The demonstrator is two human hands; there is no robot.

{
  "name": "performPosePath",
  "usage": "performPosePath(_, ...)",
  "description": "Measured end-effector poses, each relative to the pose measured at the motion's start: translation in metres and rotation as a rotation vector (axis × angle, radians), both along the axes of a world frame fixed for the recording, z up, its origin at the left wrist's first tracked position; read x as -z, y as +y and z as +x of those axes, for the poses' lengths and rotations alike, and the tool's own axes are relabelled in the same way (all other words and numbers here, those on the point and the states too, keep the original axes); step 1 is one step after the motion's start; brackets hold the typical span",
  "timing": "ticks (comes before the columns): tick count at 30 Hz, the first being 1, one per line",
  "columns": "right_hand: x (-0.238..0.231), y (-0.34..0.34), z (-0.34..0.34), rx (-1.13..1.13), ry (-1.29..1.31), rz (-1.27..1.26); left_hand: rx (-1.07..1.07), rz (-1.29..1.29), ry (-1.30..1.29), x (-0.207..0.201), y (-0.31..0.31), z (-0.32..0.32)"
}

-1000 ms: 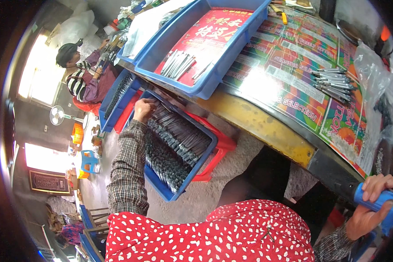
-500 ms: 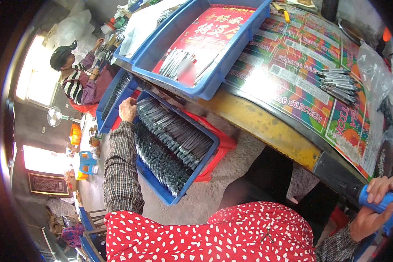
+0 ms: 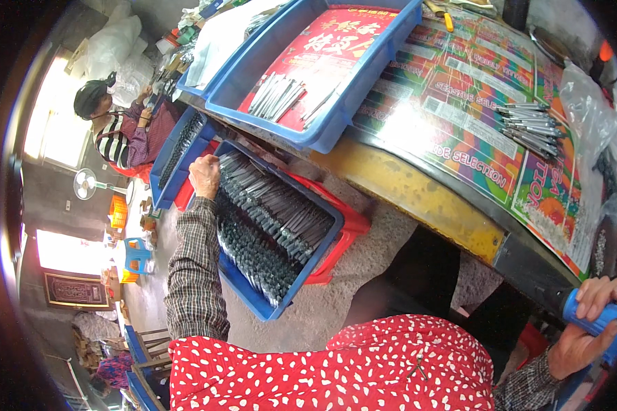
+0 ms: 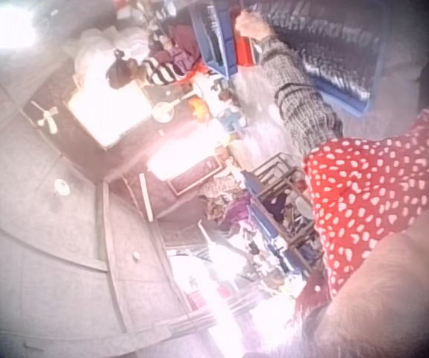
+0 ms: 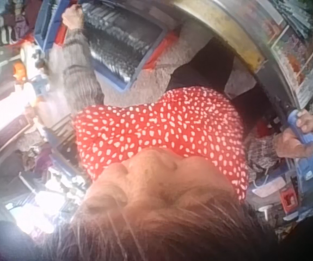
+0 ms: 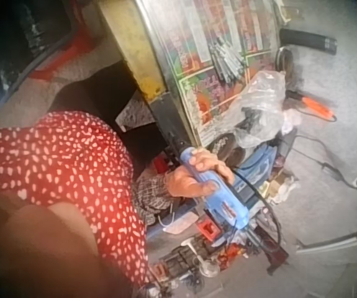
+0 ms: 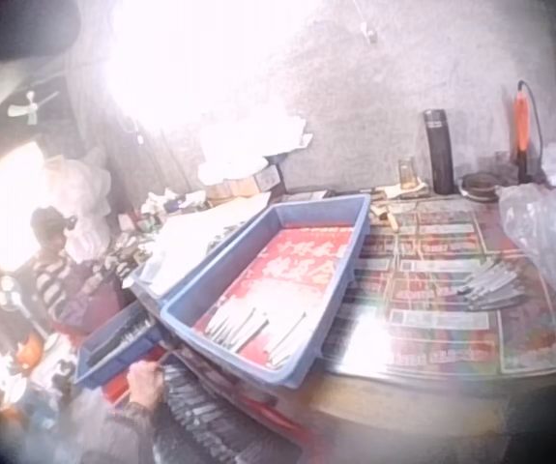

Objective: The person attaches or adjusts small metal plates on an electronic component using an electric screwdriver.

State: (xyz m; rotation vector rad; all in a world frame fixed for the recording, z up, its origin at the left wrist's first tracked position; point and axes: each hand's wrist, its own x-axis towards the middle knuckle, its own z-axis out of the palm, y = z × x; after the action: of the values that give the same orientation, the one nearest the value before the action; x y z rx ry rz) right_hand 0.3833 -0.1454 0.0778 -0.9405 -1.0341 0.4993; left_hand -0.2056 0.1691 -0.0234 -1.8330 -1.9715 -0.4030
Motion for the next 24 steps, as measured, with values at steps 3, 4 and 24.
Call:
performPosePath(3,-0.001,0.002,-0.003,-0.014,-0.011,0.010,0.131,-0.059,0.102,0.001,-0.008,0.010)
performPosePath(4,-0.001,0.002,-0.003,-0.019,-0.013,0.017,0.153,-0.166,0.150,-0.001,-0.012,0.014)
performPosePath(24,0.003,-0.006,0.002,-0.034,-0.010,0.018,0.226,-0.091,-0.029,-0.007,-0.036,0.034)
